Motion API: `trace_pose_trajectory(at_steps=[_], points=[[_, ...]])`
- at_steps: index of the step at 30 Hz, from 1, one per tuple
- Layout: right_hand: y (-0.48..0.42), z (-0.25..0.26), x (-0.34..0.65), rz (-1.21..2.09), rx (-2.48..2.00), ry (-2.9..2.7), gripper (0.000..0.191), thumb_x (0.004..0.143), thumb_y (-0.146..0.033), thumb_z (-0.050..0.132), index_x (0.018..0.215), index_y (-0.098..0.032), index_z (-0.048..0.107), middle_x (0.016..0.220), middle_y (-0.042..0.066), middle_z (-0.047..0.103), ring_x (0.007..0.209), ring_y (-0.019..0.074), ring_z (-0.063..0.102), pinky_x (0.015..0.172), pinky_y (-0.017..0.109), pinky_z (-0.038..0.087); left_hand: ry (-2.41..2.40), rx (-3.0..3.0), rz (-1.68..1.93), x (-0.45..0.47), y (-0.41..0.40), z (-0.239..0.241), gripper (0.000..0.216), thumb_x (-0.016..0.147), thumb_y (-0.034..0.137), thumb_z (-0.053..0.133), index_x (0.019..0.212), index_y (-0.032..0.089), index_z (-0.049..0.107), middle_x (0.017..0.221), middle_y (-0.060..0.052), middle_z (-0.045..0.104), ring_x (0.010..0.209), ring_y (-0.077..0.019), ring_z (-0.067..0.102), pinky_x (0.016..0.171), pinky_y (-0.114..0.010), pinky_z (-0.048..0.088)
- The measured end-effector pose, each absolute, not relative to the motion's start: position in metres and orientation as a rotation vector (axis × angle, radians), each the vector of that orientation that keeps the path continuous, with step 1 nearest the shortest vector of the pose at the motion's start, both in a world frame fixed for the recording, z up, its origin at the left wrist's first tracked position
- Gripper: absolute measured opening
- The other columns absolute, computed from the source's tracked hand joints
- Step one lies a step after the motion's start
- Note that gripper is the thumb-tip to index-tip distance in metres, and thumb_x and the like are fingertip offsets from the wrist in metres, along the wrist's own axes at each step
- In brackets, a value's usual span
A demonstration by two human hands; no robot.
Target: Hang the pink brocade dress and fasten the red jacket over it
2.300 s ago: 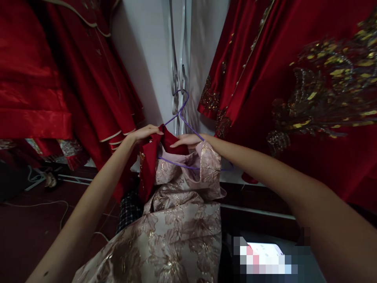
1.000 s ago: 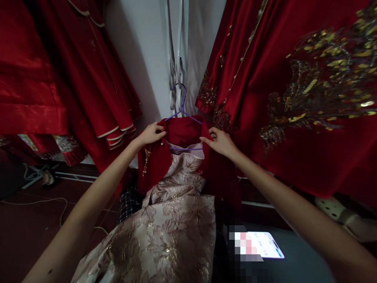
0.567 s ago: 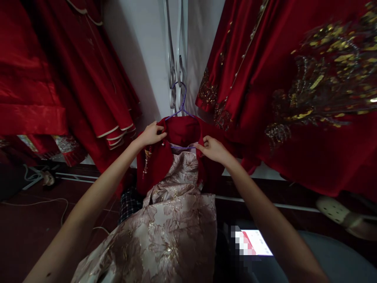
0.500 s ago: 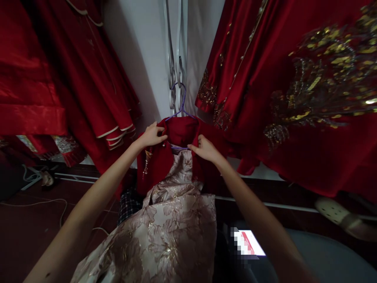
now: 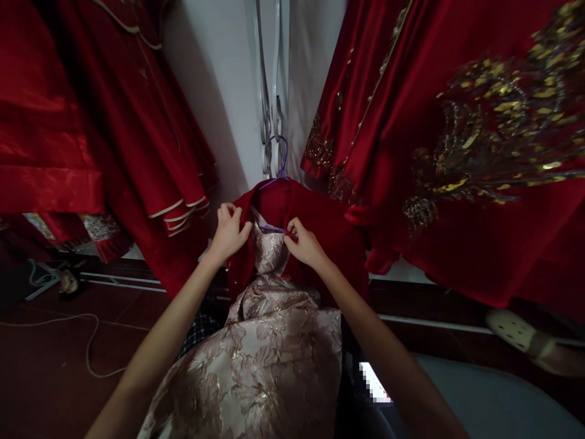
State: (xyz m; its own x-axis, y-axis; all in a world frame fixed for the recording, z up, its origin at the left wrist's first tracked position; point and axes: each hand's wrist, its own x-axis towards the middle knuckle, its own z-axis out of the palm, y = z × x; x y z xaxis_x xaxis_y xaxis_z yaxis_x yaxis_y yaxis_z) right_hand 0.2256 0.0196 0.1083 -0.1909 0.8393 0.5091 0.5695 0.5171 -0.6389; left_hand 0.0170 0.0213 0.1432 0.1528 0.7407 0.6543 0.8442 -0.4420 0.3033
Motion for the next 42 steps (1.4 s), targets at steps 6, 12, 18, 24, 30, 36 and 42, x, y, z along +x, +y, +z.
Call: trace_pose_trajectory(at_steps=[6,12,18,24,30,36,42], points=[[0.031,0.099,0.198,0.685,-0.892,-1.704,0.008,0.071,-0.021,0.041,0.079,-0.022,0.039,0.068,-0.005,0.040,0.062,0.0104,0.041,0.061,0.021,0.035,-1.509,-2.713,-1.411,0.058,0.027,0.116,0.009,0.081,0.024,0.043,0.085,0.018,0.049,0.076,-0.004,0.055,0.069,-0.0155,0.052,0.069,-0.027,0.039],[0.022,0.099,0.196,0.906,-0.799,-1.610,0.016,0.068,-0.019,0.048,0.081,-0.023,0.040,0.072,-0.005,0.046,0.070,0.0098,0.047,0.067,0.021,0.039,-1.590,-2.663,-2.317,0.066,0.025,0.106,0.012,0.080,0.030,0.047,0.079,0.018,0.048,0.073,0.001,0.053,0.069,-0.0096,0.049,0.070,-0.021,0.038],[0.018,0.086,0.198,1.046,-0.745,-1.442,0.018,0.071,-0.023,0.047,0.089,-0.023,0.049,0.084,-0.001,0.058,0.082,0.0122,0.055,0.076,0.025,0.043,-1.366,-2.380,-3.018,0.073,0.006,0.080,0.022,0.082,0.027,0.046,0.101,0.018,0.050,0.088,-0.002,0.057,0.078,-0.0094,0.053,0.077,-0.023,0.041],[0.011,0.083,0.198,0.856,-0.781,-1.480,0.022,0.075,-0.029,0.055,0.095,-0.022,0.055,0.093,0.003,0.059,0.087,0.0136,0.056,0.083,0.028,0.045,-1.359,-2.202,-3.116,0.076,0.001,0.073,0.024,0.076,0.022,0.057,0.095,0.019,0.043,0.084,-0.001,0.056,0.077,-0.0085,0.055,0.078,-0.023,0.042],[0.008,0.083,0.197,0.722,-0.773,-1.519,0.026,0.079,-0.039,0.057,0.099,-0.022,0.056,0.095,0.004,0.060,0.091,0.0150,0.057,0.085,0.031,0.046,-1.422,-2.360,-2.850,0.071,-0.001,0.079,0.012,0.076,0.024,0.057,0.082,0.015,0.051,0.077,-0.001,0.056,0.070,-0.0090,0.054,0.069,-0.022,0.044],[0.009,0.085,0.197,0.622,-0.811,-1.535,0.025,0.079,-0.039,0.057,0.097,-0.021,0.056,0.092,0.005,0.062,0.088,0.0151,0.060,0.081,0.030,0.051,-1.381,-2.518,-2.387,0.065,-0.007,0.081,0.009,0.078,0.016,0.049,0.086,0.018,0.052,0.084,-0.002,0.059,0.077,-0.0109,0.057,0.072,-0.024,0.046],[-0.005,0.094,0.195,0.448,-0.846,-1.578,0.022,0.081,-0.034,0.056,0.097,-0.020,0.061,0.095,0.005,0.064,0.086,0.0153,0.062,0.080,0.031,0.053,-1.374,-2.514,-2.044,0.062,-0.018,0.091,0.010,0.079,0.017,0.048,0.088,0.020,0.053,0.085,-0.002,0.060,0.078,-0.0122,0.057,0.075,-0.025,0.046]])
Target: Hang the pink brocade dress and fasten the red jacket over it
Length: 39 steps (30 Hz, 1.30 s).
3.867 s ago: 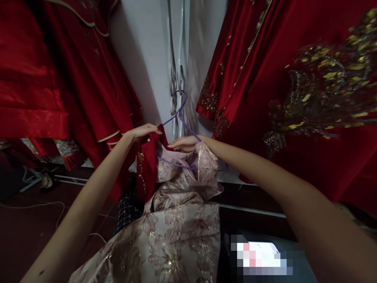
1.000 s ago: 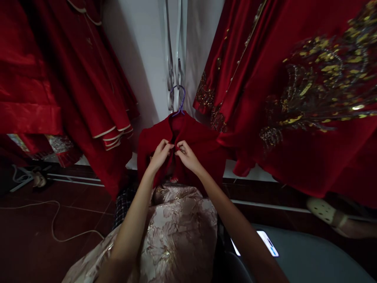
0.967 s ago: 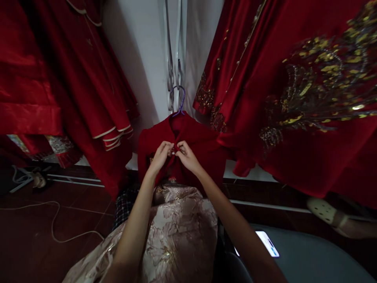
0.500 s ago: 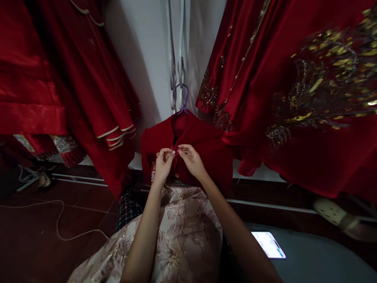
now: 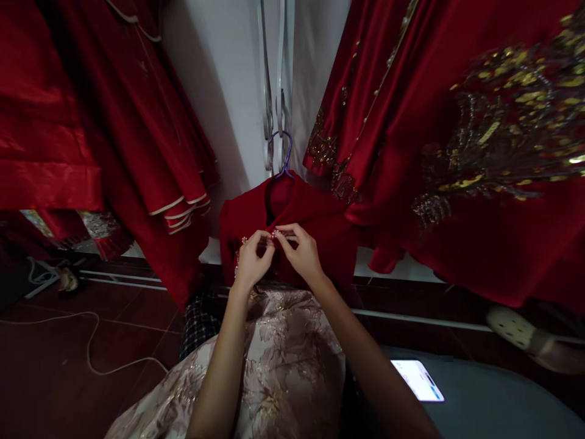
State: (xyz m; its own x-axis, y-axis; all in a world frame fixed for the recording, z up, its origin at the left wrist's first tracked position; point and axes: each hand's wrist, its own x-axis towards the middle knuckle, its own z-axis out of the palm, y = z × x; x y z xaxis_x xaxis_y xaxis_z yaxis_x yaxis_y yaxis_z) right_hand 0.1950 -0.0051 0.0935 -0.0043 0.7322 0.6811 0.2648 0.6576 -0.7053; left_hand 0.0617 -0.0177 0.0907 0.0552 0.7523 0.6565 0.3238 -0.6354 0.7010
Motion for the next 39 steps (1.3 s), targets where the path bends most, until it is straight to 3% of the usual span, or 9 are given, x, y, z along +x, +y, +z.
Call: trace_pose_trajectory(at_steps=[10,19,22,27,32,35,39], points=[[-0.012,0.099,0.197,0.553,-0.858,-1.551,0.033,0.072,-0.037,0.065,0.100,-0.020,0.067,0.103,0.006,0.065,0.085,0.0179,0.064,0.081,0.036,0.056,1.041,1.888,1.604,0.060,-0.022,0.099,0.004,0.078,0.024,0.055,0.080,0.021,0.057,0.080,-0.002,0.060,0.074,-0.0147,0.056,0.074,-0.025,0.041],[0.005,0.093,0.203,0.672,-0.844,-1.576,0.034,0.071,-0.030,0.065,0.103,-0.020,0.064,0.103,0.006,0.064,0.090,0.0173,0.062,0.083,0.037,0.053,1.048,2.079,1.571,0.063,-0.017,0.095,0.008,0.083,0.022,0.047,0.084,0.020,0.055,0.082,-0.004,0.058,0.076,-0.0157,0.054,0.076,-0.028,0.041],[0.005,0.089,0.203,0.722,-0.855,-1.603,0.037,0.075,-0.029,0.059,0.112,-0.022,0.058,0.110,0.006,0.060,0.093,0.0161,0.060,0.083,0.034,0.052,0.975,1.893,1.620,0.072,-0.016,0.083,0.011,0.082,0.022,0.049,0.091,0.020,0.054,0.091,-0.006,0.057,0.087,-0.0159,0.054,0.081,-0.029,0.042],[-0.003,0.058,0.212,0.712,-0.937,-1.644,0.061,0.074,-0.027,0.058,0.131,-0.023,0.036,0.115,0.009,0.055,0.096,0.0160,0.058,0.083,0.034,0.050,0.734,1.589,1.484,0.073,-0.010,0.062,0.024,0.081,0.019,0.050,0.104,0.019,0.051,0.108,-0.007,0.056,0.099,-0.0141,0.054,0.089,-0.030,0.042],[-0.004,0.048,0.233,0.735,-1.176,-1.746,0.036,0.071,-0.035,0.064,0.100,-0.018,0.053,0.082,0.004,0.063,0.069,0.0150,0.060,0.068,0.032,0.051,0.670,1.410,1.302,0.055,-0.003,0.051,0.027,0.084,0.029,0.046,0.107,0.017,0.053,0.110,-0.011,0.059,0.098,-0.0164,0.058,0.084,-0.032,0.047],[-0.008,0.067,0.243,0.781,-1.132,-1.763,0.028,0.074,-0.044,0.060,0.084,-0.017,0.059,0.081,0.005,0.065,0.073,0.0168,0.061,0.070,0.031,0.050,0.719,1.348,1.218,0.050,-0.001,0.044,0.034,0.085,0.037,0.044,0.111,0.016,0.051,0.106,-0.013,0.062,0.093,-0.0180,0.062,0.078,-0.033,0.049],[-0.016,0.085,0.240,0.859,-1.074,-1.653,0.033,0.076,-0.049,0.056,0.086,-0.018,0.063,0.084,0.005,0.068,0.076,0.0184,0.063,0.069,0.030,0.051,0.713,1.333,1.223,0.054,-0.002,0.038,0.039,0.083,0.039,0.049,0.118,0.021,0.051,0.118,-0.012,0.058,0.110,-0.0194,0.054,0.092,-0.037,0.044]])
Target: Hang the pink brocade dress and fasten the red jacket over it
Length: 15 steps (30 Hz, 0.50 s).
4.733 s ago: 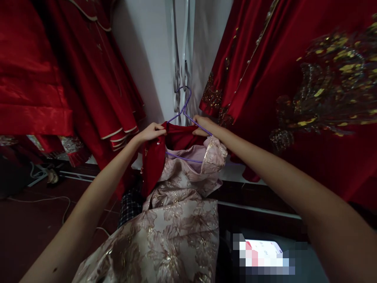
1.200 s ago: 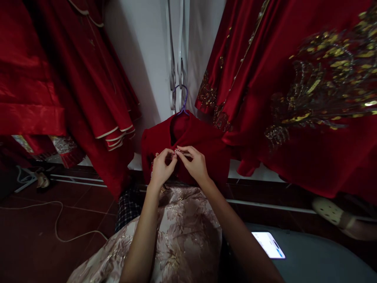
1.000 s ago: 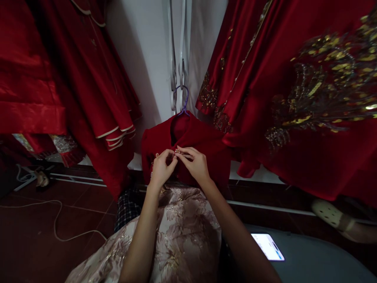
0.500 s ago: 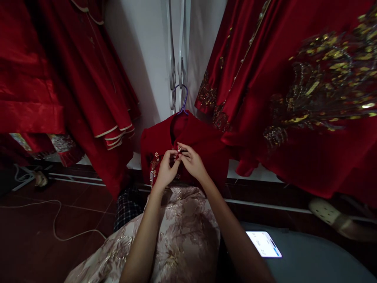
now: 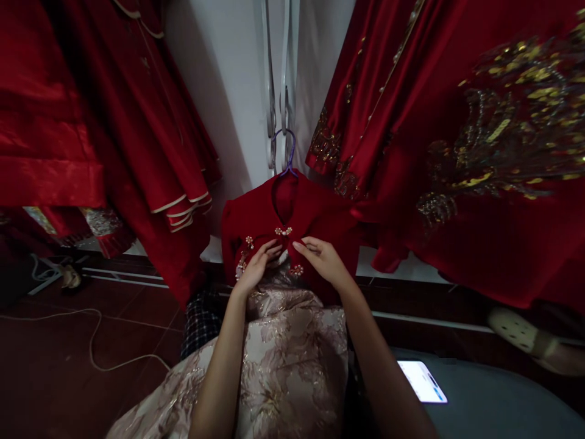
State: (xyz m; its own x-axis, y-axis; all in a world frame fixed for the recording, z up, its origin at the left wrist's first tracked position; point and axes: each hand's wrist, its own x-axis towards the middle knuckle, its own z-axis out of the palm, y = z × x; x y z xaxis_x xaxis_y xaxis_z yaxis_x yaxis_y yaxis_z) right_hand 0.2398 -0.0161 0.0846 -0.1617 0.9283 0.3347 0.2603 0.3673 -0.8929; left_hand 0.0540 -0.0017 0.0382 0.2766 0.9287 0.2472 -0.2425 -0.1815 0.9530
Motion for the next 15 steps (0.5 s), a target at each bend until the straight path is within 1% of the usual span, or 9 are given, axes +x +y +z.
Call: trace_pose_trajectory(at_steps=[2,4,6,9,11,12,14,15], points=[[-0.018,0.082,0.233,0.862,-1.060,-1.612,0.033,0.076,-0.047,0.058,0.091,-0.018,0.065,0.090,0.005,0.068,0.082,0.0196,0.064,0.075,0.032,0.052,0.732,1.327,1.225,0.057,-0.004,0.038,0.039,0.082,0.042,0.050,0.116,0.024,0.055,0.120,-0.009,0.058,0.115,-0.0198,0.051,0.095,-0.037,0.043],[-0.017,0.075,0.225,0.883,-1.043,-1.621,0.034,0.075,-0.043,0.060,0.099,-0.020,0.065,0.100,0.006,0.067,0.092,0.0212,0.063,0.084,0.037,0.050,0.757,1.290,1.178,0.056,-0.007,0.039,0.040,0.082,0.050,0.046,0.109,0.023,0.060,0.114,-0.009,0.061,0.111,-0.0210,0.054,0.089,-0.037,0.047],[-0.015,0.067,0.220,0.944,-1.010,-1.663,0.038,0.074,-0.039,0.062,0.108,-0.022,0.062,0.111,0.006,0.064,0.102,0.0220,0.059,0.092,0.041,0.047,0.758,1.274,1.111,0.052,-0.009,0.040,0.043,0.080,0.053,0.047,0.103,0.021,0.063,0.102,-0.009,0.065,0.098,-0.0207,0.060,0.078,-0.035,0.051],[-0.014,0.057,0.217,1.026,-0.965,-1.732,0.046,0.074,-0.037,0.062,0.117,-0.023,0.056,0.122,0.005,0.057,0.111,0.0217,0.055,0.099,0.045,0.041,0.783,1.385,1.010,0.043,-0.008,0.037,0.038,0.071,0.047,0.062,0.093,0.015,0.064,0.082,-0.006,0.065,0.073,-0.0152,0.061,0.068,-0.029,0.051],[-0.013,0.052,0.219,1.039,-0.994,-1.745,0.049,0.074,-0.037,0.063,0.120,-0.023,0.054,0.124,0.006,0.055,0.111,0.0215,0.055,0.098,0.044,0.042,0.895,1.497,1.051,0.036,-0.005,0.036,0.031,0.069,0.042,0.065,0.082,0.013,0.065,0.070,-0.003,0.062,0.062,-0.0119,0.056,0.063,-0.026,0.049],[-0.013,0.049,0.220,1.034,-1.025,-1.745,0.050,0.073,-0.037,0.063,0.120,-0.023,0.053,0.125,0.007,0.055,0.109,0.0214,0.056,0.096,0.044,0.044,0.993,1.541,1.137,0.033,-0.003,0.035,0.028,0.070,0.040,0.064,0.079,0.013,0.064,0.067,-0.002,0.060,0.060,-0.0112,0.054,0.062,-0.025,0.047],[-0.012,0.043,0.225,1.012,-1.099,-1.751,0.052,0.071,-0.038,0.065,0.120,-0.023,0.053,0.121,0.009,0.057,0.102,0.0205,0.059,0.089,0.041,0.049,1.232,1.571,1.389,0.027,0.000,0.036,0.024,0.072,0.037,0.061,0.082,0.015,0.064,0.067,-0.001,0.059,0.060,-0.0113,0.052,0.062,-0.024,0.044],[-0.011,0.039,0.228,0.993,-1.138,-1.759,0.052,0.070,-0.038,0.066,0.119,-0.023,0.054,0.115,0.009,0.059,0.097,0.0196,0.061,0.085,0.039,0.051,1.335,1.552,1.512,0.025,0.002,0.037,0.023,0.073,0.036,0.060,0.085,0.017,0.064,0.069,-0.001,0.060,0.061,-0.0117,0.052,0.062,-0.024,0.042]])
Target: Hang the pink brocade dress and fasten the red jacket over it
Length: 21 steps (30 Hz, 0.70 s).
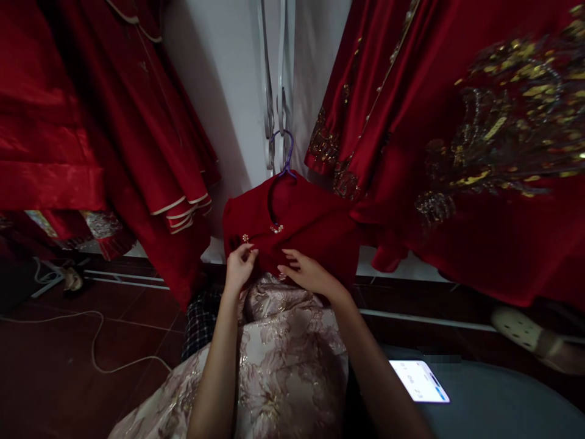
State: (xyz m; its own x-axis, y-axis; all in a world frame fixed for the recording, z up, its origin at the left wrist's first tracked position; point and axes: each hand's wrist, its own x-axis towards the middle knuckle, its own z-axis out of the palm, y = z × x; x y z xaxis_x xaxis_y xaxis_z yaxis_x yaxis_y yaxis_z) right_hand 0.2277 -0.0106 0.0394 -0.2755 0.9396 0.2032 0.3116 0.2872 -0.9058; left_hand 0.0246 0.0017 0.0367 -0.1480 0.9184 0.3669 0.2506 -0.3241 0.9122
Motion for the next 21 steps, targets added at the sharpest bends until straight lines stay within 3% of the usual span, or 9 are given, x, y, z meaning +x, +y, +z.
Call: trace_pose_trajectory(at_steps=[4,7,10,13,16,21], points=[[0.005,0.024,0.243,0.855,-1.281,-1.722,0.037,0.066,-0.039,0.067,0.097,-0.019,0.063,0.079,0.003,0.065,0.070,0.0145,0.062,0.070,0.033,0.053,1.441,1.433,1.730,0.020,0.005,0.038,0.023,0.075,0.036,0.057,0.092,0.021,0.061,0.073,-0.001,0.061,0.064,-0.0133,0.053,0.065,-0.024,0.041],[0.021,0.017,0.259,0.737,-1.377,-1.551,0.025,0.066,-0.041,0.065,0.075,-0.018,0.062,0.067,0.002,0.063,0.063,0.0138,0.059,0.067,0.031,0.051,1.361,1.399,1.728,0.019,0.009,0.036,0.022,0.075,0.035,0.057,0.090,0.020,0.060,0.077,-0.002,0.061,0.072,-0.0139,0.054,0.069,-0.024,0.041],[0.033,0.013,0.276,0.744,-1.436,-1.339,0.030,0.063,-0.045,0.065,0.073,-0.017,0.062,0.071,0.005,0.065,0.069,0.0168,0.061,0.070,0.033,0.051,1.281,1.315,1.676,0.016,0.011,0.035,0.017,0.075,0.033,0.053,0.079,0.017,0.060,0.069,0.000,0.057,0.066,-0.0119,0.052,0.064,-0.022,0.041],[0.039,0.008,0.293,0.681,-1.427,-1.138,0.040,0.059,-0.046,0.068,0.085,-0.017,0.059,0.088,0.008,0.066,0.083,0.0194,0.062,0.077,0.034,0.050,1.094,1.271,1.557,0.007,0.006,0.037,0.020,0.076,0.032,0.048,0.066,0.016,0.054,0.057,0.003,0.048,0.053,-0.0086,0.046,0.055,-0.020,0.041],[0.039,0.002,0.306,0.564,-1.503,-1.136,0.050,0.055,-0.044,0.071,0.093,-0.016,0.057,0.099,0.012,0.064,0.088,0.0212,0.062,0.078,0.035,0.050,0.921,1.232,1.532,-0.005,-0.002,0.045,0.018,0.076,0.033,0.049,0.075,0.016,0.055,0.060,0.003,0.047,0.052,-0.0076,0.046,0.054,-0.020,0.044],[0.018,0.018,0.305,0.539,-1.705,-1.591,0.036,0.058,-0.047,0.070,0.078,-0.019,0.062,0.080,0.009,0.065,0.073,0.0208,0.062,0.071,0.035,0.050,0.929,1.339,1.427,-0.013,-0.010,0.053,0.026,0.079,0.036,0.051,0.094,0.017,0.057,0.085,-0.004,0.058,0.075,-0.0111,0.056,0.070,-0.025,0.049]])
